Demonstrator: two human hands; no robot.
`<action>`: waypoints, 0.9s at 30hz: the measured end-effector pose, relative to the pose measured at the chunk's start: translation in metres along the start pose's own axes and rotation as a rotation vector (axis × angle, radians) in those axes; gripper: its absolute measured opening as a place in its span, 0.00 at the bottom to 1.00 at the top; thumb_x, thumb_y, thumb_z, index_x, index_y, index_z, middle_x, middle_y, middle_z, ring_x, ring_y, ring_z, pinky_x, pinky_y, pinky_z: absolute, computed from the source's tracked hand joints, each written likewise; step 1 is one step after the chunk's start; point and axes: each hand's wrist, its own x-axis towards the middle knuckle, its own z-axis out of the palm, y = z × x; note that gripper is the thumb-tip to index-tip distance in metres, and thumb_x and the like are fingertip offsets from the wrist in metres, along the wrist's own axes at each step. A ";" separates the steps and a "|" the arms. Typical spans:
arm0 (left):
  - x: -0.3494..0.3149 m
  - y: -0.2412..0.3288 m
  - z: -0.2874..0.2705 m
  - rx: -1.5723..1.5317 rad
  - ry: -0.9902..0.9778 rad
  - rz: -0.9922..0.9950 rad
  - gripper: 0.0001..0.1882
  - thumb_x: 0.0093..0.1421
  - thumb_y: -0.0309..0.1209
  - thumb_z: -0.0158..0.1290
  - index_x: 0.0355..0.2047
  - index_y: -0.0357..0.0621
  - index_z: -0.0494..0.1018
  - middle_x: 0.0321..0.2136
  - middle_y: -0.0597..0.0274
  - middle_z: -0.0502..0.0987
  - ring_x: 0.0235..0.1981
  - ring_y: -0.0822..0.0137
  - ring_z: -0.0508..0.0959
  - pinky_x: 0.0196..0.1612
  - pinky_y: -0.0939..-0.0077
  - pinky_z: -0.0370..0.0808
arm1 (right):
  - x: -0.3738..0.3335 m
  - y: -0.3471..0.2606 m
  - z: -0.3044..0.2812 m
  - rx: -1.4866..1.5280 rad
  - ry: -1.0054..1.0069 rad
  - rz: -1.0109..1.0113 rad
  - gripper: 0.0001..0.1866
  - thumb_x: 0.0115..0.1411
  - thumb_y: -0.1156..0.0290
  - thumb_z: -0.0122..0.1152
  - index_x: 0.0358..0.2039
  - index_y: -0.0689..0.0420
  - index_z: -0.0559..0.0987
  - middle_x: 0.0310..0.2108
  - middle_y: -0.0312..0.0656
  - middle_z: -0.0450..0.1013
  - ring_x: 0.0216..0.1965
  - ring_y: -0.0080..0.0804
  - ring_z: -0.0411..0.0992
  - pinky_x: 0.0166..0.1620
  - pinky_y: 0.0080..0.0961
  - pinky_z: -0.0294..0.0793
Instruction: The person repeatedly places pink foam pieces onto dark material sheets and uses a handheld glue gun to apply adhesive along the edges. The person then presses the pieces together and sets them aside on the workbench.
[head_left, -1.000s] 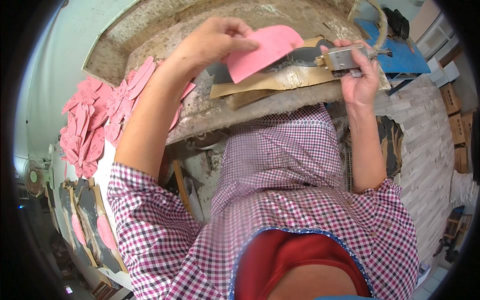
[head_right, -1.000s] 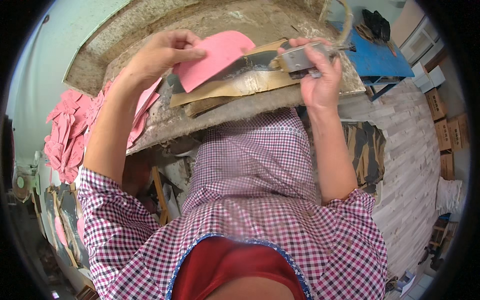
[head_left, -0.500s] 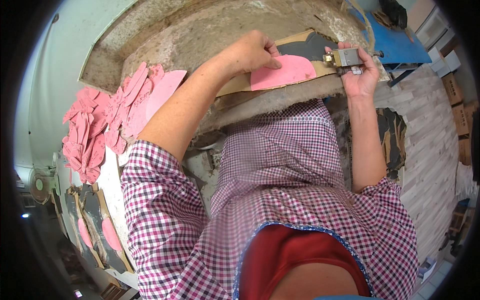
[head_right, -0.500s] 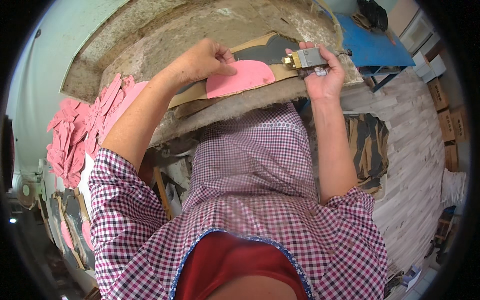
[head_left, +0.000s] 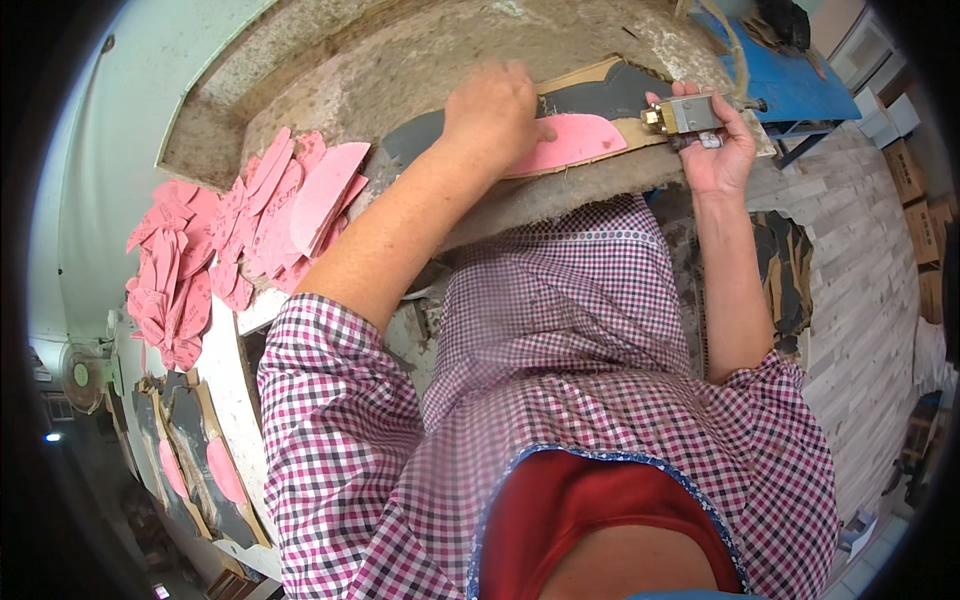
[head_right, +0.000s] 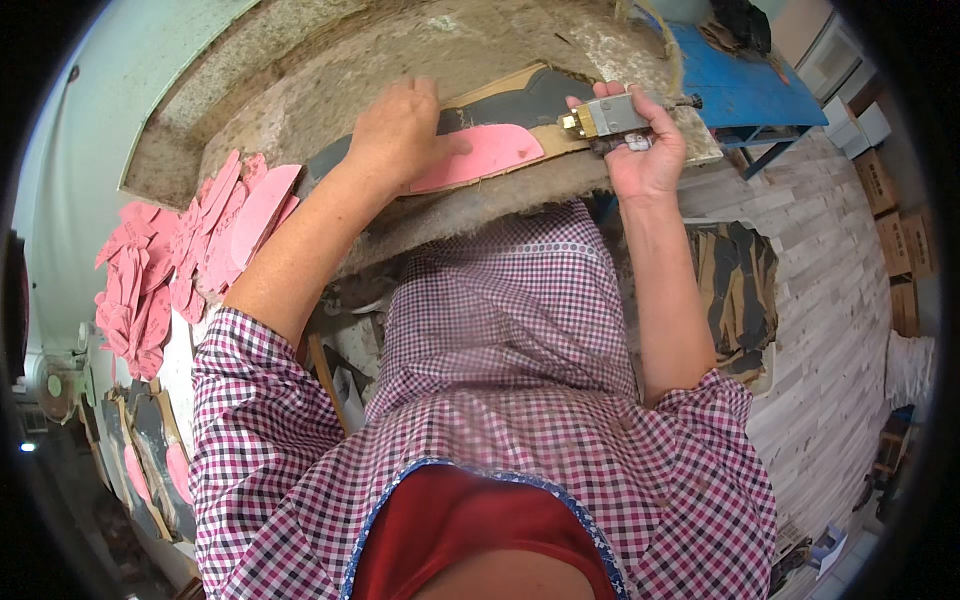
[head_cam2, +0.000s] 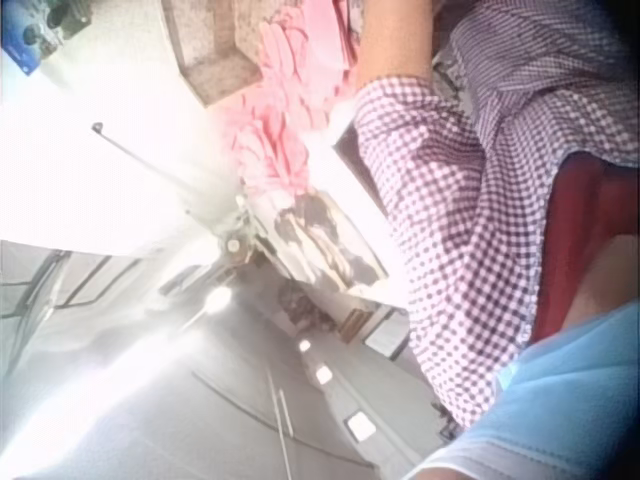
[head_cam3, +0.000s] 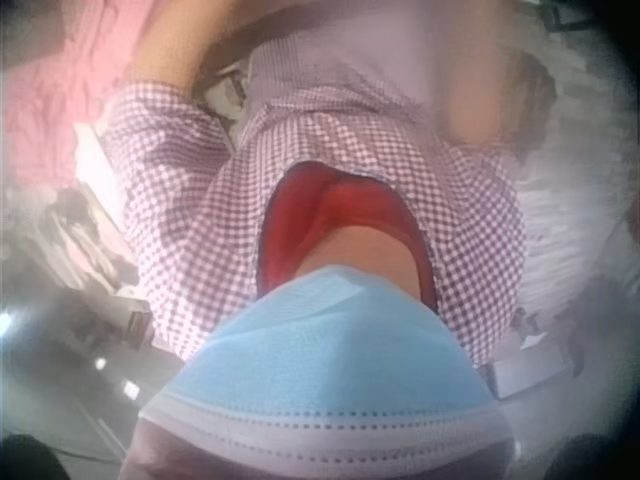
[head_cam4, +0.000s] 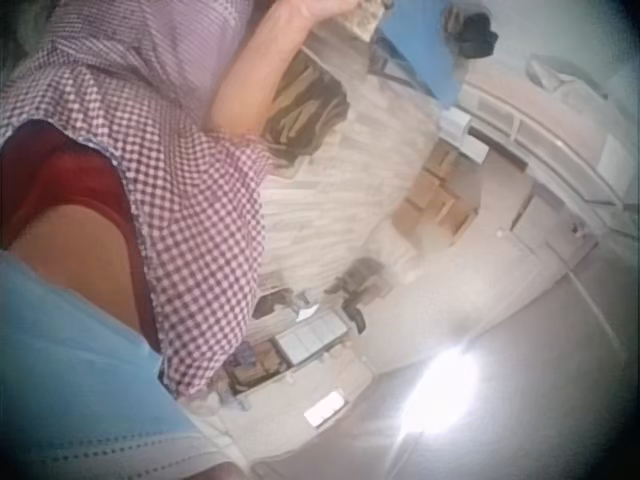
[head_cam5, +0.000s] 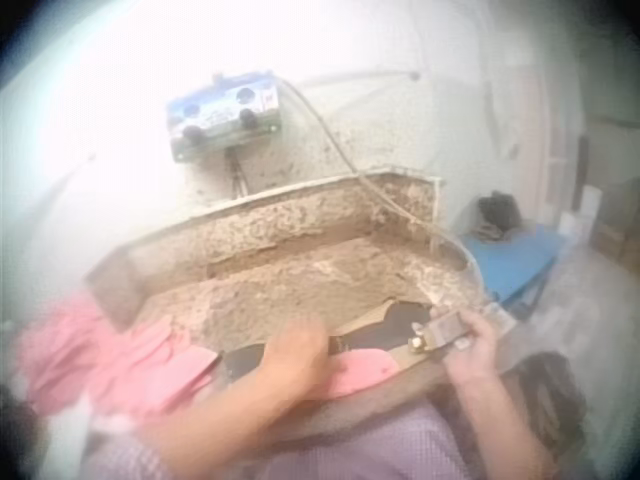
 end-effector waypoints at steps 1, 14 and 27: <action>-0.001 -0.004 0.002 0.041 0.063 -0.005 0.34 0.49 0.49 0.66 0.49 0.40 0.72 0.47 0.47 0.74 0.51 0.51 0.73 0.53 0.60 0.72 | -0.003 -0.001 0.002 -0.049 -0.056 -0.039 0.10 0.59 0.75 0.57 0.40 0.65 0.73 0.40 0.54 0.74 0.50 0.50 0.72 0.56 0.72 0.69; -0.051 -0.101 -0.008 -0.405 0.049 -0.270 0.29 0.56 0.46 0.61 0.47 0.31 0.75 0.35 0.41 0.80 0.37 0.48 0.80 0.44 0.59 0.76 | -0.047 0.015 0.062 -0.721 -0.457 -0.401 0.19 0.55 0.81 0.66 0.45 0.56 0.71 0.39 0.43 0.77 0.41 0.30 0.77 0.44 0.28 0.80; -0.054 -0.096 -0.029 -1.582 -0.132 -0.405 0.07 0.59 0.32 0.59 0.32 0.44 0.74 0.30 0.66 0.76 0.32 0.73 0.75 0.39 0.77 0.75 | -0.062 0.050 0.087 -0.636 -0.579 -0.273 0.20 0.56 0.85 0.59 0.49 0.59 0.69 0.44 0.49 0.74 0.48 0.43 0.76 0.52 0.48 0.79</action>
